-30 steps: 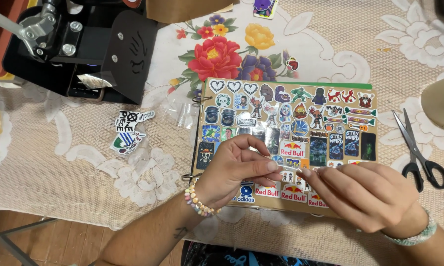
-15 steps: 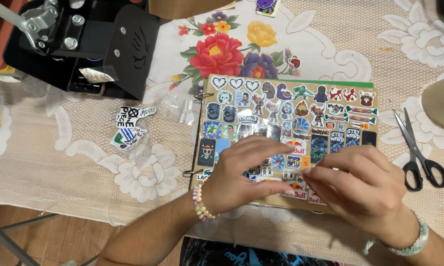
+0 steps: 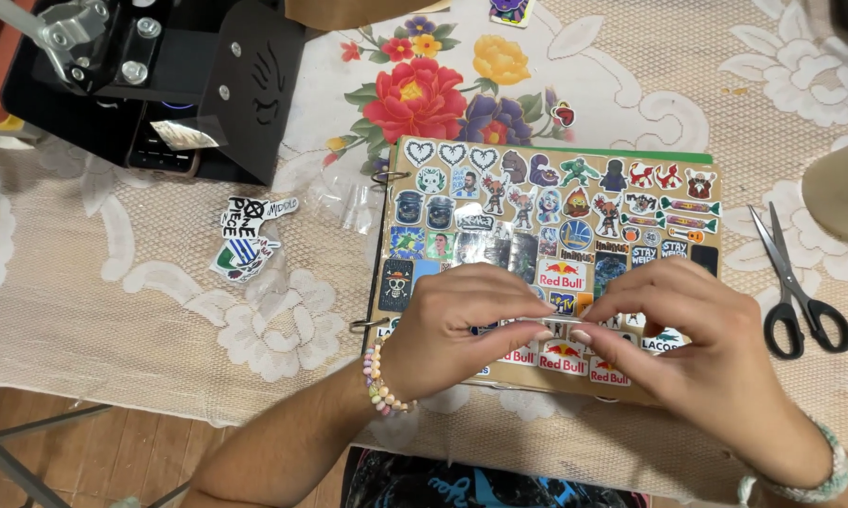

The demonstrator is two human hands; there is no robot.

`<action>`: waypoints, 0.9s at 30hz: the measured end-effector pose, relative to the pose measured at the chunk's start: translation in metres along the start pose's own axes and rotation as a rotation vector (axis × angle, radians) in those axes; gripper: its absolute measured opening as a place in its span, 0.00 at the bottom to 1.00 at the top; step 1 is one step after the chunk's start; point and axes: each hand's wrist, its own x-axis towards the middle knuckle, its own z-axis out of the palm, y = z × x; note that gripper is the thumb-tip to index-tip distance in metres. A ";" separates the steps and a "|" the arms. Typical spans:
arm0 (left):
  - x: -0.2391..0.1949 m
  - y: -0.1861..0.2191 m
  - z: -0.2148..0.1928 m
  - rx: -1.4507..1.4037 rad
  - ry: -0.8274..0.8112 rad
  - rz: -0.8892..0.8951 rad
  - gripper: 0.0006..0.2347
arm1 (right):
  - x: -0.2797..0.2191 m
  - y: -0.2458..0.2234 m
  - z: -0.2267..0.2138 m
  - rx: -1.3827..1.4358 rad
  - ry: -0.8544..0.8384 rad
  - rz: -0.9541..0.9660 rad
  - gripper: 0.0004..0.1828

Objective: The person arranges and applies various stickers onto a binder cover. They use scissors to trim a sticker and apply it to the surface, smoothing it down with their fingers.

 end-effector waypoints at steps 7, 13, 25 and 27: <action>-0.001 -0.001 -0.001 0.035 0.013 -0.002 0.03 | -0.002 0.004 0.000 0.108 -0.063 0.091 0.05; 0.000 0.001 -0.002 0.086 0.138 -0.121 0.02 | -0.009 0.006 -0.001 0.172 -0.002 0.388 0.22; -0.003 -0.007 0.001 -0.481 0.085 -0.622 0.09 | -0.001 -0.003 0.011 0.071 0.066 0.031 0.07; -0.003 -0.008 0.000 -0.456 0.072 -0.633 0.12 | 0.000 0.000 0.012 0.040 0.071 -0.004 0.06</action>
